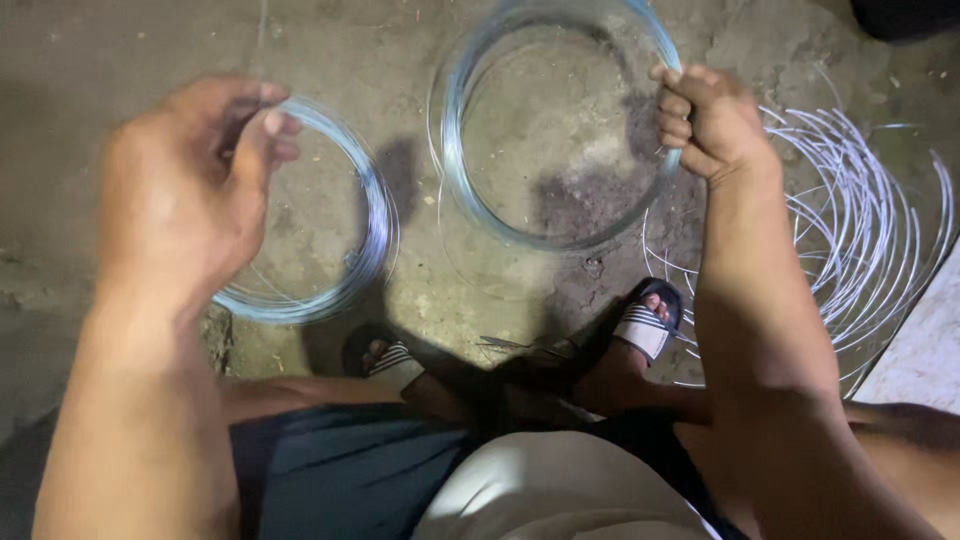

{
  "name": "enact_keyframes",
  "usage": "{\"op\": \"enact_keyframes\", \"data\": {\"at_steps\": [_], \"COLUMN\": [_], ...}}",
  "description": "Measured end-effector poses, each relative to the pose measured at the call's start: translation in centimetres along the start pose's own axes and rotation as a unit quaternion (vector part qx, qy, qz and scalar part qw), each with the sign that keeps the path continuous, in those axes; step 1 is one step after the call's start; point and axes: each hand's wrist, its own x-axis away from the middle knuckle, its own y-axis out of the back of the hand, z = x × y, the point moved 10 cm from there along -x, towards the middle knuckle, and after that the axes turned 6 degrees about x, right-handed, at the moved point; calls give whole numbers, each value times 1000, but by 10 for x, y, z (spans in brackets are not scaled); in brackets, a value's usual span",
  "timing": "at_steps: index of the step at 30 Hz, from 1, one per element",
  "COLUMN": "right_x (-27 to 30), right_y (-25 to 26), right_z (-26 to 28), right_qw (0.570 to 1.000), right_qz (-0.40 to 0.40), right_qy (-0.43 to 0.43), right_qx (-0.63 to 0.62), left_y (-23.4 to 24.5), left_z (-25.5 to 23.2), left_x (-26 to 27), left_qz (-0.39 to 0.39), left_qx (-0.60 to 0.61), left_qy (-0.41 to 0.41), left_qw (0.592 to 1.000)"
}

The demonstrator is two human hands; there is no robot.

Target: The person sits on the floor and repeatedly twists short lengths of thin metal wire by hand. They pull wire from a loose pile, form loops, and twist the ends together to create small wire pieces.

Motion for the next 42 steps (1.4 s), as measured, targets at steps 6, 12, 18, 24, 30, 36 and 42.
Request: {"op": "enact_keyframes", "data": {"at_steps": [6,12,18,24,30,36,42], "right_x": [90,121,98,42,44,52,68], "right_y": [-174,-169,-117,-85,-85,-81,-60], "right_z": [120,182,181,92,72,86,126], "right_qw": [981,962,934,896,955,932,926], "right_qz": [152,-10,-58,-138,-77,-128,-143], "right_qy": [98,207,282,98,96,109,179], "right_qx": [66,176,210,411,269,320,302], "left_y": [2,5,9,11,10,12,23], "left_z": [-7,10,21,28,25,21,22], "left_x": [-1,1,3,0,5,4,8], "left_qz": [-13,-21,-35,-53,-68,-71,-92], "left_qx": [-9,73,55,79,-14,-5,-5], "left_qy": [-99,-98,-114,-143,-176,-148,-184], "left_qw": [995,992,991,985,982,986,979]}}
